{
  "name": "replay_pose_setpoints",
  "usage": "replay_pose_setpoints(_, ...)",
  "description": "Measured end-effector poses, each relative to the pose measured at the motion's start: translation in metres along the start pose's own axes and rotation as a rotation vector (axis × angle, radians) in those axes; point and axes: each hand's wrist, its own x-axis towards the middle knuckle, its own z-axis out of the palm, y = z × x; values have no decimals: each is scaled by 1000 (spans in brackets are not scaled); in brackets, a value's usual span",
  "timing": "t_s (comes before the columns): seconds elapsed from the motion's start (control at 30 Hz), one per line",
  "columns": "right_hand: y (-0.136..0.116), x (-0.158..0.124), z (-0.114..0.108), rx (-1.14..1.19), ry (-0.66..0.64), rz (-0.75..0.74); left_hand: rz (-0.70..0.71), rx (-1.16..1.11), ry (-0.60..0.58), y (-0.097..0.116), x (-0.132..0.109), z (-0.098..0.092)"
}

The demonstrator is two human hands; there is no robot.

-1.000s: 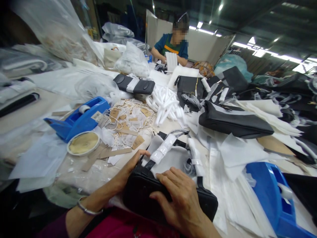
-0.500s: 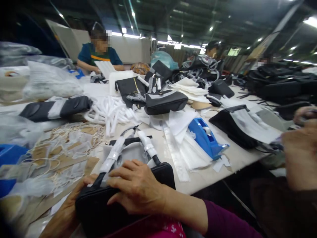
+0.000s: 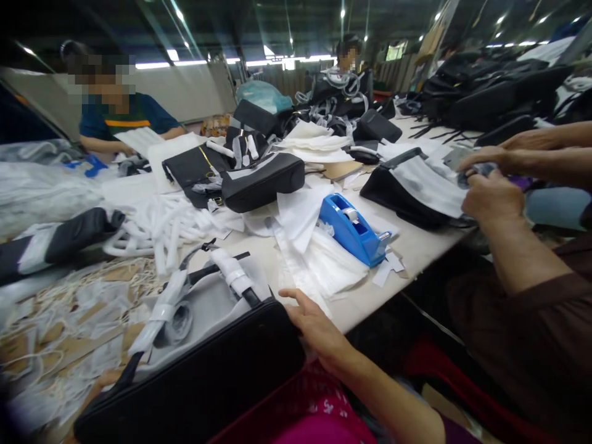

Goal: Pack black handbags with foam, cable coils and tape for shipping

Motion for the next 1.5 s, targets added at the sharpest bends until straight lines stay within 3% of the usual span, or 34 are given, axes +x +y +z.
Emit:
replay_pose_setpoints(0.13, -6, 1, -4, -176, -31, -78, 62, -3, 63, -1, -6, 8)
replay_pose_setpoints(0.3, -20, 18, -4, -465, -46, -388, 24, -23, 92, 3, -15, 13)
replay_pose_setpoints(0.4, -24, 23, 4, -437, -148, -323, -33, -106, 84, -1, -17, 5)
replay_pose_setpoints(0.53, -23, 19, 16, -408, -126, -195, -73, -361, 97, -11, -26, -7)
replay_pose_setpoints(0.7, -18, 16, 19, -452, -23, -83, 74, -321, -132, -16, -35, -3)
replay_pose_setpoints(0.77, -16, 18, 17, -467, -11, -70, 72, -261, -166, -18, -35, 0)
replay_pose_setpoints(0.97, -10, 25, 16, -455, -15, -82, 32, -227, -51, -23, -31, 6)
replay_pose_setpoints(1.1, -2, 30, 20, -366, 76, 3, -19, -186, 15, -22, -28, 14)
replay_pose_setpoints(1.23, 3, 34, 22, -397, 144, -7, -58, -127, 54, -21, -25, 21)
replay_pose_setpoints(1.33, 5, 37, 23, -486, 195, -42, 9, -14, 98, -21, -23, 25)
replay_pose_setpoints(1.5, 8, 42, 26, -609, 239, -73, 169, 379, 222, -21, -18, 25)
